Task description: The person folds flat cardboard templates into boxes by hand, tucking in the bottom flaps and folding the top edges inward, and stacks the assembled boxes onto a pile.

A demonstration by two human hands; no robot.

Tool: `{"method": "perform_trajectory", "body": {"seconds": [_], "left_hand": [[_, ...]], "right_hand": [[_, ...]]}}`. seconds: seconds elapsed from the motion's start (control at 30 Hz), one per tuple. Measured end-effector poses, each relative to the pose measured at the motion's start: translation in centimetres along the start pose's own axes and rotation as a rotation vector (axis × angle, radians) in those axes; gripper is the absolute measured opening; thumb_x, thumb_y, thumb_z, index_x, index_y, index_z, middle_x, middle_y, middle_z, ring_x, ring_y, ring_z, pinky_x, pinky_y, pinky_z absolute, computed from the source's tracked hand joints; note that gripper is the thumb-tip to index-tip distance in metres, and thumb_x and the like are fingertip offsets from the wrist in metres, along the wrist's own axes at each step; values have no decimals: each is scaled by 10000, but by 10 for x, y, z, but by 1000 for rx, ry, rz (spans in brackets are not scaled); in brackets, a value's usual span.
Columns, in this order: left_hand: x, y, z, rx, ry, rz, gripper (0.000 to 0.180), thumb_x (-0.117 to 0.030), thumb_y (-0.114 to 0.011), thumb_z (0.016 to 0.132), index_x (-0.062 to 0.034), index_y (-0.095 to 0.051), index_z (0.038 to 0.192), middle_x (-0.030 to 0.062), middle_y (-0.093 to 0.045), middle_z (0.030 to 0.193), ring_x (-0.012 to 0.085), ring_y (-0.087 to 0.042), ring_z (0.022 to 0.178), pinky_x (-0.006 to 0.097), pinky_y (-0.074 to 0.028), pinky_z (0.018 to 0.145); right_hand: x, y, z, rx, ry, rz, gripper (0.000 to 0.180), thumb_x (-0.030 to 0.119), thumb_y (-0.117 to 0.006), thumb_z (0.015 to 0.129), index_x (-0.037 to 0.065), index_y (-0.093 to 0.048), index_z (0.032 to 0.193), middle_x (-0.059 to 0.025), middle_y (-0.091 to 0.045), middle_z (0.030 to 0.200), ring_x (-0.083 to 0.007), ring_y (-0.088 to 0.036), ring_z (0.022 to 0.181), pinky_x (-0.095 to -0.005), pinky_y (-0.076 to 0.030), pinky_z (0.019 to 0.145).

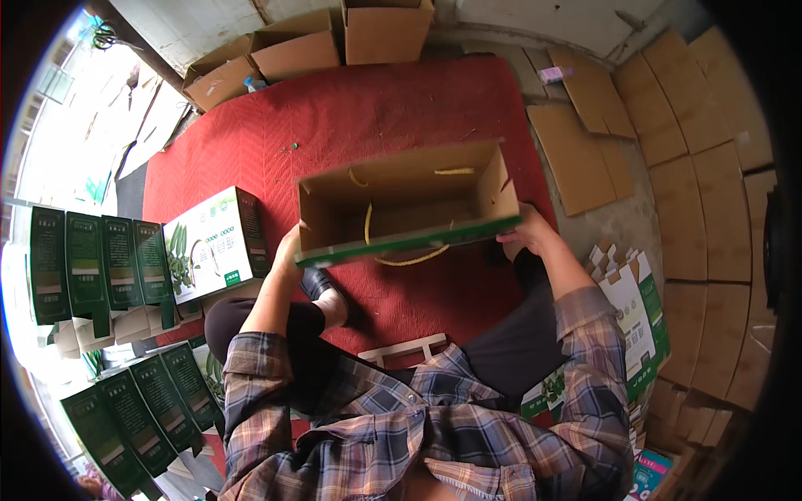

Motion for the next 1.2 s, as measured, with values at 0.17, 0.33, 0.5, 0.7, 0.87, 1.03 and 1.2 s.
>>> {"method": "perform_trajectory", "body": {"seconds": [0.17, 0.33, 0.5, 0.7, 0.87, 1.03, 1.2], "left_hand": [[13, 0, -12, -101, 240, -488, 488, -449, -525, 929, -42, -566, 1195, 88, -619, 1073, 175, -628, 900, 322, -520, 778], [10, 4, -9, -150, 245, -399, 482, -435, -517, 941, -41, -557, 1216, 67, -621, 1076, 162, -616, 938, 307, -511, 796], [-11, 9, -3, -44, 19, -254, 448, -274, -545, 955, -97, -474, 1360, 26, -600, 1109, 122, -590, 912, 265, -494, 752], [-27, 4, 4, -82, 16, -111, 513, -147, -652, 877, -96, -484, 1360, 28, -560, 1046, 121, -584, 914, 244, -484, 778], [-42, -7, 15, 65, -103, -68, 576, 5, -667, 821, -113, -496, 1358, 25, -544, 1087, 127, -576, 973, 260, -454, 876], [-31, -17, 13, 196, 12, -201, 599, -141, -674, 859, -59, -422, 1396, 99, -471, 1376, 182, -523, 1159, 330, -372, 1010], [-36, -11, 13, 171, -38, -21, 612, -356, -613, 896, -34, -433, 1385, 104, -463, 1375, 191, -461, 1213, 337, -351, 1019]], "right_hand": [[9, -24, 0, 33, 110, 52, 429, 226, -514, 944, 11, -492, 1315, -96, -626, 1123, -160, -610, 956, -293, -485, 803], [-11, -17, 19, -44, 67, -46, 351, 120, -534, 907, 31, -578, 1244, -108, -669, 1016, -155, -628, 889, -288, -488, 730], [2, -11, 28, -146, 217, -196, 326, 106, -584, 881, -6, -591, 1187, -89, -662, 1027, -159, -608, 927, -301, -475, 810], [24, 7, 27, -183, 283, -69, 351, 58, -603, 849, 3, -594, 1195, -76, -667, 996, -148, -614, 908, -288, -496, 751], [29, -2, 26, -71, 303, -103, 404, 91, -615, 860, 34, -557, 1256, -75, -606, 1156, -167, -603, 973, -315, -517, 764], [24, -8, 25, 21, 168, -50, 493, 218, -577, 916, 21, -452, 1349, -104, -539, 1276, -207, -565, 1085, -353, -500, 834], [23, -15, 24, 68, 142, -63, 601, 317, -552, 940, -4, -354, 1407, -135, -478, 1360, -242, -510, 1188, -395, -465, 906]]}}
Point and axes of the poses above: each hand's wrist, its own z-axis towards the middle knuckle, its own y-axis out of the back of the hand, x = y × z, the point moved 8 cm from there along z, towards the middle knuckle
